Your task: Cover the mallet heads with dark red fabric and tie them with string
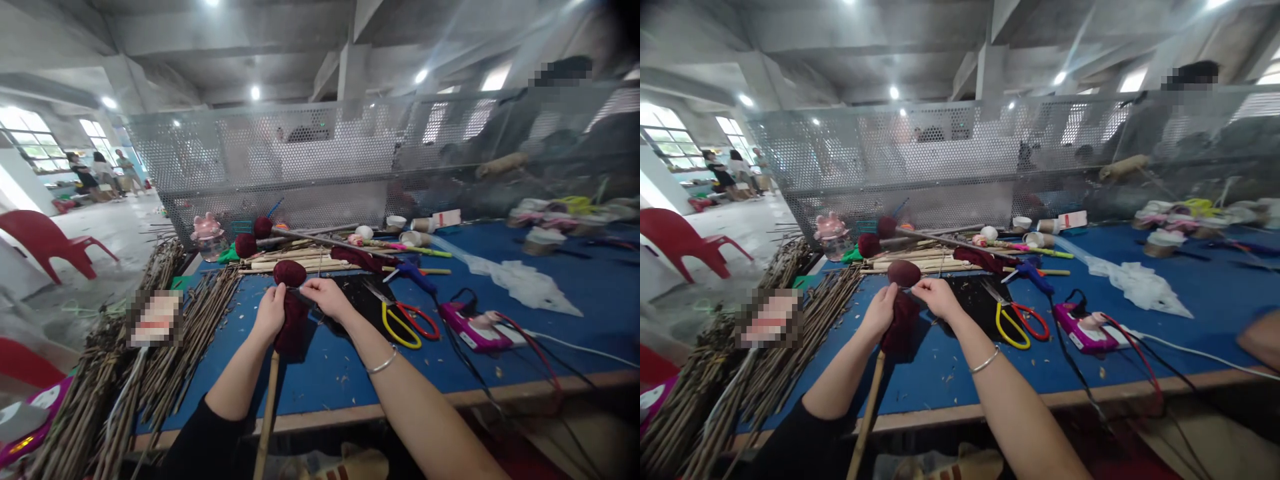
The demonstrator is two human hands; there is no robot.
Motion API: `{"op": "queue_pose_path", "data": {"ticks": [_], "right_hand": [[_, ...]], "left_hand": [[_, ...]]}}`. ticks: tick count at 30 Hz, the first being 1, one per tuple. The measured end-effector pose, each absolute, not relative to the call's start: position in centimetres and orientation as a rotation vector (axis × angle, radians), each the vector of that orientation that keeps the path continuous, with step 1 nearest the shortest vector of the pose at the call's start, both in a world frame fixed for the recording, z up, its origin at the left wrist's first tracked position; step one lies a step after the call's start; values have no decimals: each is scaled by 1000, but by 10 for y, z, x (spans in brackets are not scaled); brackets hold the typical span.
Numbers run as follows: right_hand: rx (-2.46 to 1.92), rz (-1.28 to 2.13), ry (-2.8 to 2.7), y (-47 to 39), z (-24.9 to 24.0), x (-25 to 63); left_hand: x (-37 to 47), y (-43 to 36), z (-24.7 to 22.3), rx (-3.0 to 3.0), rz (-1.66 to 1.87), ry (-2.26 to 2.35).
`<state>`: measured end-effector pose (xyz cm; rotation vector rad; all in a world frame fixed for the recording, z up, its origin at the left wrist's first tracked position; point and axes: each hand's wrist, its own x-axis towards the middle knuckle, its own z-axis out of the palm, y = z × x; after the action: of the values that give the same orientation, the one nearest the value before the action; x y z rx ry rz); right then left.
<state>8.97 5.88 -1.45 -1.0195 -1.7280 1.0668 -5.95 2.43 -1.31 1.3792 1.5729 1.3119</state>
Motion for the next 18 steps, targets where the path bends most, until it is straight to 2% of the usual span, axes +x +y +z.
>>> {"op": "queue_pose_path", "data": {"ticks": [7, 13, 18], "right_hand": [[-949, 1322, -1465, 59, -17, 79], [-878, 1525, -1339, 60, -20, 81], [-758, 1589, -1372, 58, -17, 89]], "left_hand": [[-60, 21, -11, 1031, 1370, 1180], [-58, 18, -8, 686, 1112, 954], [-59, 18, -6, 695, 885, 832]]}}
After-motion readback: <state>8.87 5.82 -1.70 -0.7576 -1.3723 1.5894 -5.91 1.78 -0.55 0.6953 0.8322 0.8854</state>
